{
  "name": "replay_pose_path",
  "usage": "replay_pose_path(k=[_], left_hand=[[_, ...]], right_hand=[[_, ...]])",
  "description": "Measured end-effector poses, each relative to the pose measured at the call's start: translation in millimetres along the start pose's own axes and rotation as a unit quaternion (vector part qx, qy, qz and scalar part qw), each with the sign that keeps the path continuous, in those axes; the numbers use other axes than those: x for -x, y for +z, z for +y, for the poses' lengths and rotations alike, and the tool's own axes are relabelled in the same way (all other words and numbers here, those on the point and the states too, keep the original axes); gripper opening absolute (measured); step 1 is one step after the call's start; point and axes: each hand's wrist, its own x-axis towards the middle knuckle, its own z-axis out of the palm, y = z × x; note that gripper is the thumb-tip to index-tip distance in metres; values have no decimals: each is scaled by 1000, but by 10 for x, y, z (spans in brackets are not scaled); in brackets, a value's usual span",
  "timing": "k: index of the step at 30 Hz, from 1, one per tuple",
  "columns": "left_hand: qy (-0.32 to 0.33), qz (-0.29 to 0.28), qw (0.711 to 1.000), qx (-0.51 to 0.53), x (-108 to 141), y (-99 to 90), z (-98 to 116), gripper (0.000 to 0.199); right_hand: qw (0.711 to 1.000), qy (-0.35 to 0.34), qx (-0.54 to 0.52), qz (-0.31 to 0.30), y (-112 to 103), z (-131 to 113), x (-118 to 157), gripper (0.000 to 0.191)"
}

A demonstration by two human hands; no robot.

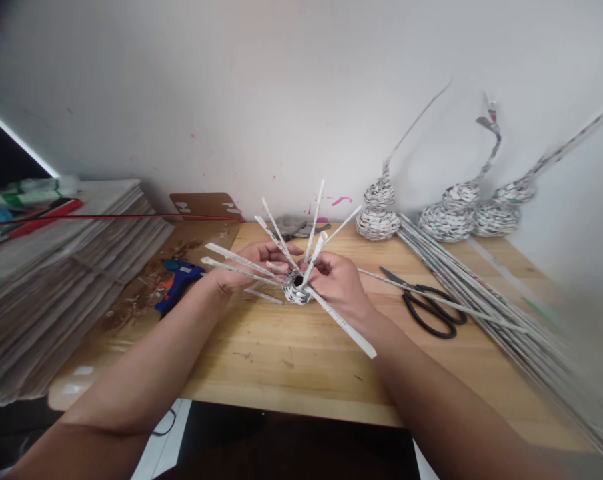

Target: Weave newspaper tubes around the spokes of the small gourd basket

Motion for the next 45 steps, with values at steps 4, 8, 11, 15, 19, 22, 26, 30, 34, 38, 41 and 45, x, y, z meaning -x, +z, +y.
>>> replay_pose_path(k=[4, 8, 11, 15, 19, 22, 26, 30, 34, 38, 41, 45], left_hand=[[16, -61, 998, 0, 67, -42, 45, 55], [7, -81, 997, -7, 106, 8, 85, 65], [15, -16, 999, -36, 79, 125, 84, 50], [31, 84, 994, -60, 24, 228, 60, 39], [19, 99, 994, -49, 15, 236, 51, 39], [16, 116, 993, -35, 17, 232, 32, 41], [12, 113, 993, -40, 9, 228, 8, 36], [29, 118, 991, -57, -3, 218, 5, 26], [59, 121, 988, -81, -6, 185, 1, 24], [72, 84, 989, -100, -10, 137, -8, 23], [74, 79, 989, -104, -21, 139, -19, 25], [52, 110, 987, -101, -24, 194, -29, 31]], right_hand=[[1000, -15, -7, 7, 25, -1, 13, 24], [1000, -12, -16, 0, 50, -58, 51, 27], [1000, 2, -16, 9, 62, -68, 58, 24], [1000, -16, -11, 14, 66, 43, 32, 20], [999, -48, -20, 9, 62, 154, 15, 17], [998, -48, -20, 27, 59, 166, 19, 16], [996, -77, 25, 35, 48, 166, 22, 15], [998, -51, 15, 31, 26, 166, 2, 18], [999, 11, -44, 30, 0, 115, -31, 19], [997, 42, -51, 39, -9, 61, -53, 14], [995, 50, -69, 43, -11, 67, -70, 12], [995, 41, -87, 32, -25, 116, -87, 18]])
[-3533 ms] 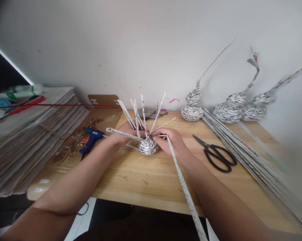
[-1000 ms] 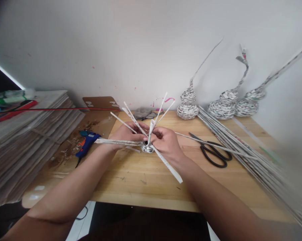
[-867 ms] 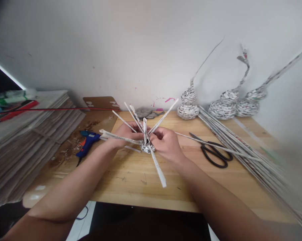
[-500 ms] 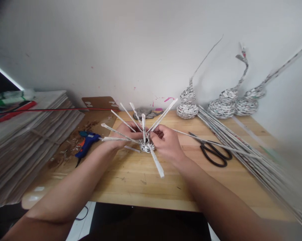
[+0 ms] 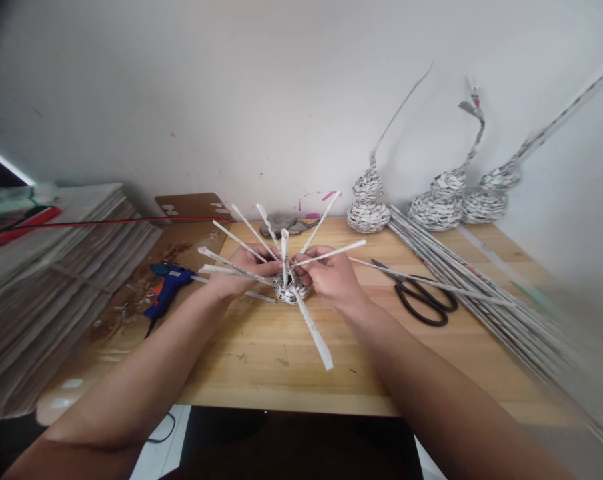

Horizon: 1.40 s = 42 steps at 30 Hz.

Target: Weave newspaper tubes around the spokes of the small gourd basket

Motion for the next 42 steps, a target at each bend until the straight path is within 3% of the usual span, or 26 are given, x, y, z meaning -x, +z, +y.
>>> replay_pose_path(k=[3, 12, 17, 24, 29, 34, 42], left_hand=[[-27, 13, 1000, -4, 19, 19, 17, 32], [-34, -33, 998, -36, 51, -17, 107, 29], [-13, -19, 999, -48, 59, 34, 132, 26], [-10, -15, 1000, 25, 61, 87, 136, 31], [-4, -44, 997, 68, 59, 97, 110, 33], [11, -65, 998, 21, 47, 82, 78, 22], [-7, -64, 996, -62, 73, 90, 112, 14]], right_hand=[[1000, -3, -22, -18, -4, 9, 8, 24], [995, 43, -70, -65, -55, -73, 6, 21], [989, -61, 111, -72, -136, -109, 32, 18], [943, -205, 261, -1, -109, -114, 84, 9], [943, -209, 253, -54, -95, -109, 110, 14], [934, -229, 273, -26, -74, -116, 127, 15], [885, -316, 341, 5, -77, -103, 125, 15]])
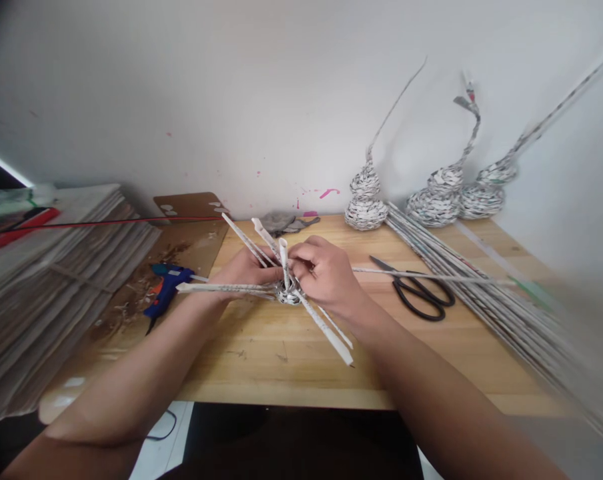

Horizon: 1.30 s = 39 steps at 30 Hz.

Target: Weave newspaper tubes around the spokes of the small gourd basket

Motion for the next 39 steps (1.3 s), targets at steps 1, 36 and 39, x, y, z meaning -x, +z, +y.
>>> replay_pose_path(k=[1, 36, 39], left_hand=[[2, 1, 1000, -3, 7, 4, 7, 15], [57, 7, 997, 44, -30, -105, -91, 23], [72, 10, 997, 10, 6, -85, -76, 15]], right_hand=[[1000, -3, 5, 0, -5, -2, -1, 15], [981, 179, -59, -42, 90, 9, 0, 9], [988, 153, -31, -23, 60, -30, 13, 9]])
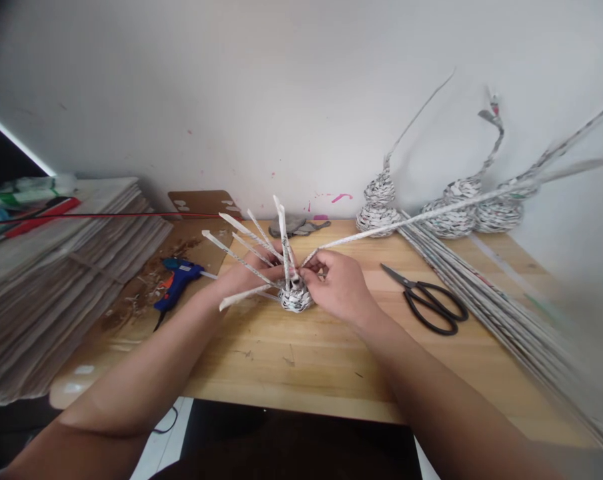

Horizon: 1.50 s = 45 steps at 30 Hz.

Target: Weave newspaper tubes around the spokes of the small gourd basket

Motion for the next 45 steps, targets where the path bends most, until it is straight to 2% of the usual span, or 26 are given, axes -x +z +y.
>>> replay_pose_path(k=[4, 8, 11, 15, 19, 23, 26, 31, 33, 36, 40, 42, 45], left_hand=[[21, 10, 998, -63, 37, 45, 67, 10], [24, 56, 991, -118, 18, 59, 38, 13], [25, 61, 996, -54, -25, 38, -55, 18], [8, 17, 1000, 16, -52, 4, -122, 23], [-22, 16, 998, 61, -41, 8, -80, 22], [-42, 4, 994, 96, -33, 30, -13, 24], [-46, 19, 992, 119, -40, 46, 4, 28], [-60, 68, 988, 128, -56, 61, -25, 38], [-64, 66, 990, 110, -56, 49, -25, 36], [-62, 58, 995, 45, -48, 19, 1, 23], [-79, 46, 996, 23, -43, 0, 32, 18], [-81, 29, 996, 34, -43, 3, 29, 17], [-75, 15, 996, 36, -41, 12, 12, 17]], right_hand=[[999, 9, -36, -25, -27, 7, 8, 12], [997, 15, -69, -42, -35, 79, -28, 13], [997, 33, -58, -49, -56, 102, -56, 15], [997, 38, -44, -58, -89, 30, -38, 16], [997, 43, -52, -47, -59, 11, -1, 22], [994, 18, -98, -42, 5, 131, -25, 25], [991, 36, -122, -32, 26, 175, -48, 29], [991, 14, -133, -30, 27, 52, 3, 12], [992, 9, -121, -29, 38, 5, 32, 14], [993, 0, -117, -4, 66, -6, 44, 12], [989, -36, -114, 86, 79, 63, 4, 10], [980, -60, -146, 123, 73, 97, -18, 11], [962, -83, -216, 146, 63, 95, -27, 13]])
